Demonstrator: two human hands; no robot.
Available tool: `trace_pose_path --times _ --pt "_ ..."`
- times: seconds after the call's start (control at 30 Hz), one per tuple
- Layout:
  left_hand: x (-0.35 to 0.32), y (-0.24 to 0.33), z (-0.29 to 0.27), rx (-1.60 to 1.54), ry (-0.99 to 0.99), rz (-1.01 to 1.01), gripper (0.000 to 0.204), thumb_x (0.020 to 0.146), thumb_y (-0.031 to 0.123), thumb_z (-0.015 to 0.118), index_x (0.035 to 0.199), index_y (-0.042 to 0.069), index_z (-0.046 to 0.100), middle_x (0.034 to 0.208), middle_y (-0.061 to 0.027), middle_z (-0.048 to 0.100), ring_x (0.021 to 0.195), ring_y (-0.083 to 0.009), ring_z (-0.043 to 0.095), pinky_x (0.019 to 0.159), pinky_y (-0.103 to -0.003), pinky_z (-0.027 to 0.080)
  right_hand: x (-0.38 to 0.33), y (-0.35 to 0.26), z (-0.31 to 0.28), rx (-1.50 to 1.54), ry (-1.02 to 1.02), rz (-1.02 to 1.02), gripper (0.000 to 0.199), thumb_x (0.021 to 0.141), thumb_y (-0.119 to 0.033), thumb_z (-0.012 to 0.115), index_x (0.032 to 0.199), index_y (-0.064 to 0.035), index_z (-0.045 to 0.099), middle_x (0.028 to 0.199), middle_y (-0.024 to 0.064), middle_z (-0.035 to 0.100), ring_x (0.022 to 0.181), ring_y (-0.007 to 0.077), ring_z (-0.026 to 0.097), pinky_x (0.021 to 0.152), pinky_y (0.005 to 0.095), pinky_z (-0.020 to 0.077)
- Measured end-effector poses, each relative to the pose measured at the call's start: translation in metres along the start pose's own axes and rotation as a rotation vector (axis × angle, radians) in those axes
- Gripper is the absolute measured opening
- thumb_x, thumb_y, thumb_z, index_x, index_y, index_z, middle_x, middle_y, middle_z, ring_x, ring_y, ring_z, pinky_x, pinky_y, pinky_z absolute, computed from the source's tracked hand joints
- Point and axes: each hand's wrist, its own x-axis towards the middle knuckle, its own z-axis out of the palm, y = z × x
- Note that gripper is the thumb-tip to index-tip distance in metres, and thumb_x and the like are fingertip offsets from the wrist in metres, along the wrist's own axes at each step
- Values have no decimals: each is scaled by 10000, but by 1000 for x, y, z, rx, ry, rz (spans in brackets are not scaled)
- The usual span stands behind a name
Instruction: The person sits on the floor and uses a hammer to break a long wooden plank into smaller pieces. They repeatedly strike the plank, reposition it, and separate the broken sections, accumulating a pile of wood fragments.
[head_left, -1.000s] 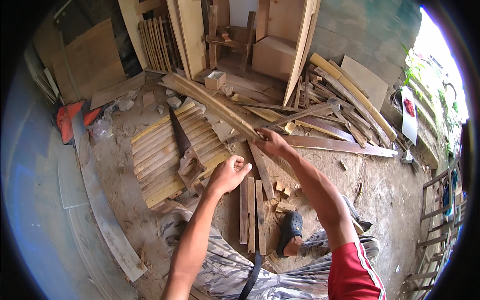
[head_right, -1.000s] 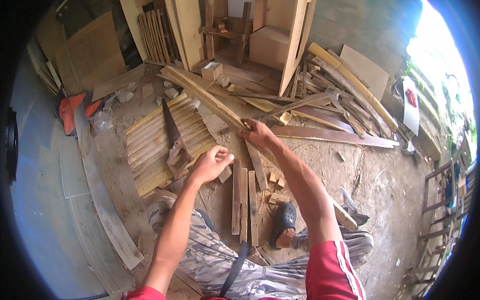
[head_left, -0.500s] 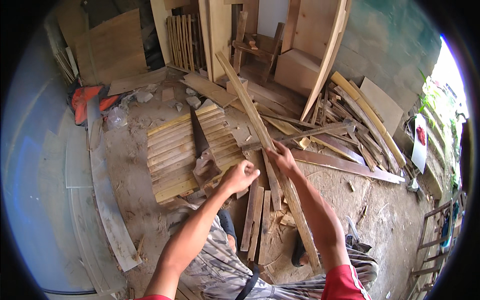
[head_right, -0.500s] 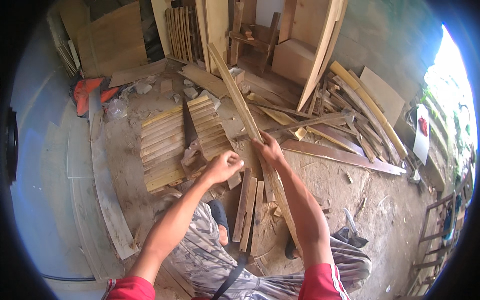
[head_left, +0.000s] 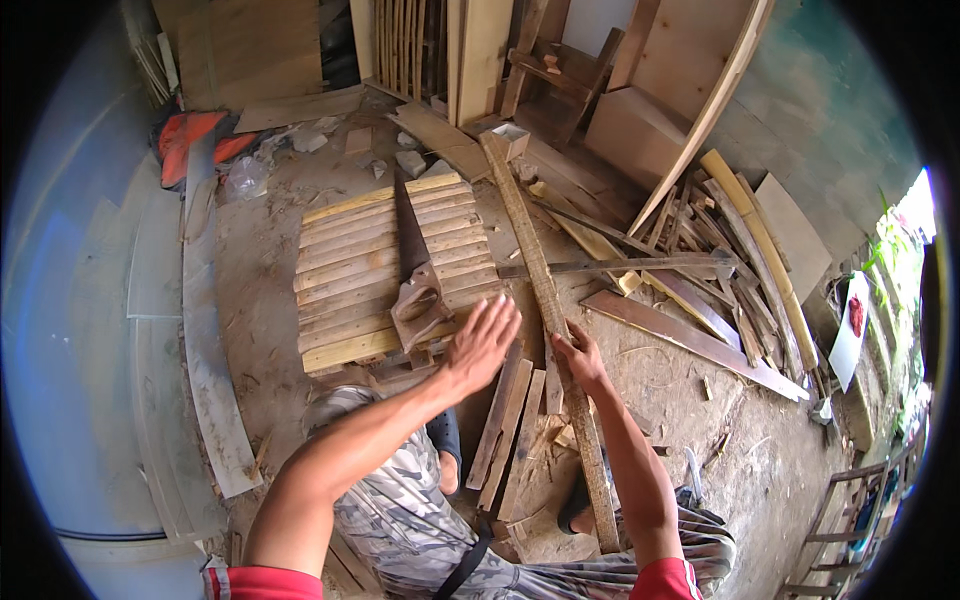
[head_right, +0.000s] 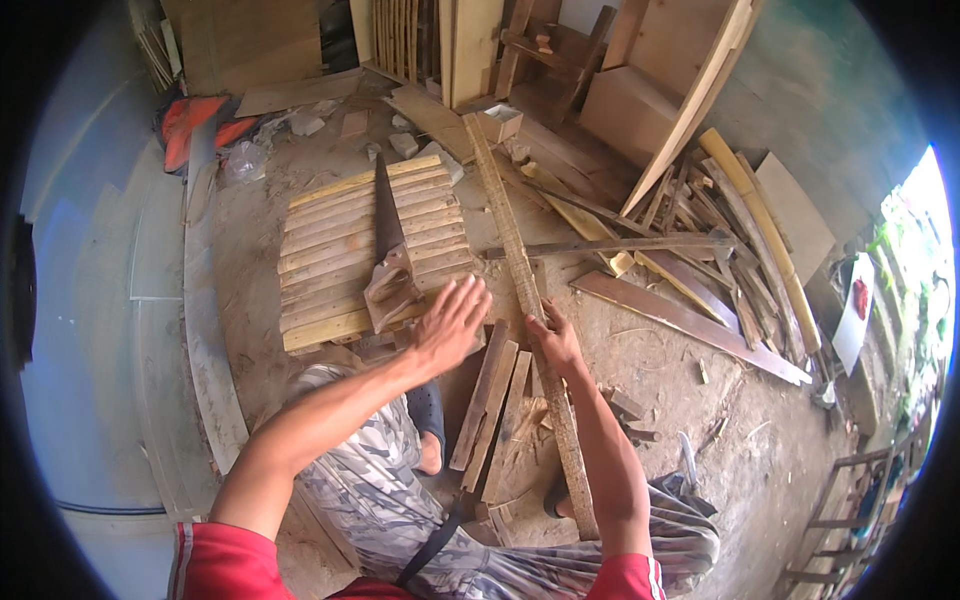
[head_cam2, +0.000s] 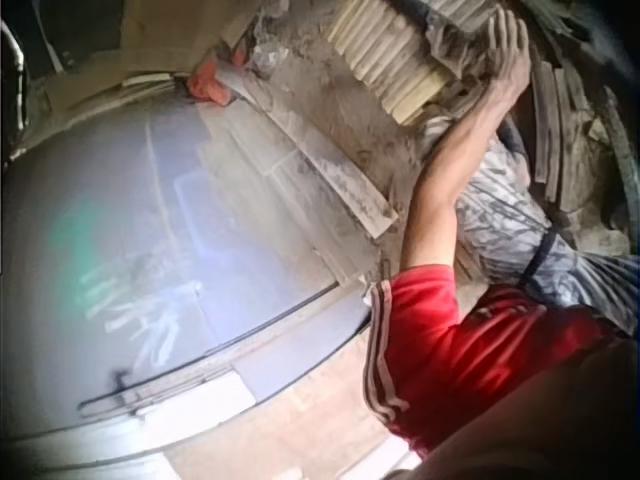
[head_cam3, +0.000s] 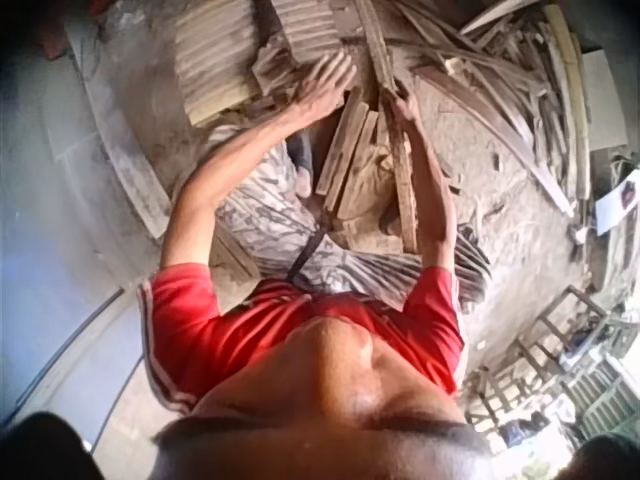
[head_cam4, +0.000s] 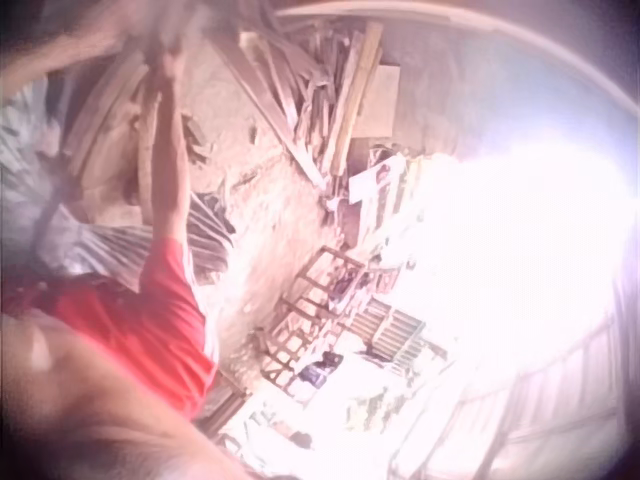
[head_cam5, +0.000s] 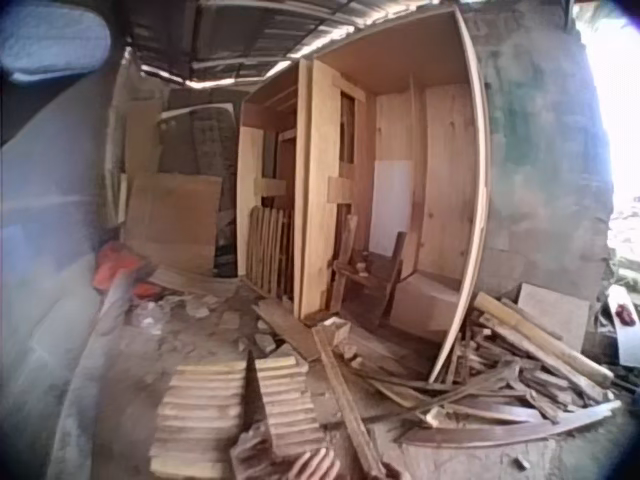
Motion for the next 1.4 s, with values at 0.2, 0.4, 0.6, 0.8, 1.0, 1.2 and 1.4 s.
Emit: trace_pose_path --times 0.2,0.4,0.6,0.8,1.0,1.2,1.4 --pt "-53 38 -9 -1651 -363 -1148 316 890 330 516 1065 73 572 1032 -92 613 869 -235 627 774 -422 553 2 16 5 90 -20 -89 631 936 -303 675 1435 5 443 1039 88 676 821 153 636 768 290 513" --pt "-78 -1 1 -2083 993 -1881 856 851 589 567 1523 195 211 1570 -181 213 1451 -307 264 1153 -512 261 -6 -15 18 222 -116 136 605 896 -335 673 1360 14 502 1055 119 669 887 194 662 761 329 539" --pt "-91 -60 -8 -2181 882 -2073 1208 691 726 705 1567 212 52 1567 -209 103 1470 -355 150 1162 -565 228 2 -11 36 480 -240 235 407 890 -292 588 1182 -9 576 1023 134 638 939 240 638 769 433 568" --pt "-98 -71 7 -2264 880 -1936 1014 702 600 752 1485 160 281 1453 -180 253 1376 -377 238 1113 -559 341 31 18 50 621 -325 304 485 875 -416 517 1182 -47 585 1108 117 632 1088 269 612 907 568 527" --pt "-99 -69 18 -2275 958 -1815 862 721 509 757 1415 165 380 1427 -134 299 1331 -362 271 1048 -544 430 40 35 65 741 -221 263 509 882 -447 504 1189 -46 572 1098 106 614 1113 271 590 970 589 485" --pt "-88 -81 39 -2243 965 -1811 867 733 524 749 1428 167 372 1437 -128 302 1348 -370 256 1043 -546 434 62 36 76 720 -238 247 561 877 -476 499 1214 -31 560 1114 122 610 1093 270 601 940 563 510" --pt "-58 -120 70 -2231 967 -1858 827 755 545 738 1430 198 409 1455 -102 374 1322 -328 330 1093 -576 334 116 4 86 578 -276 242 614 854 -539 520 1182 -23 580 1054 158 628 973 280 626 876 541 548"
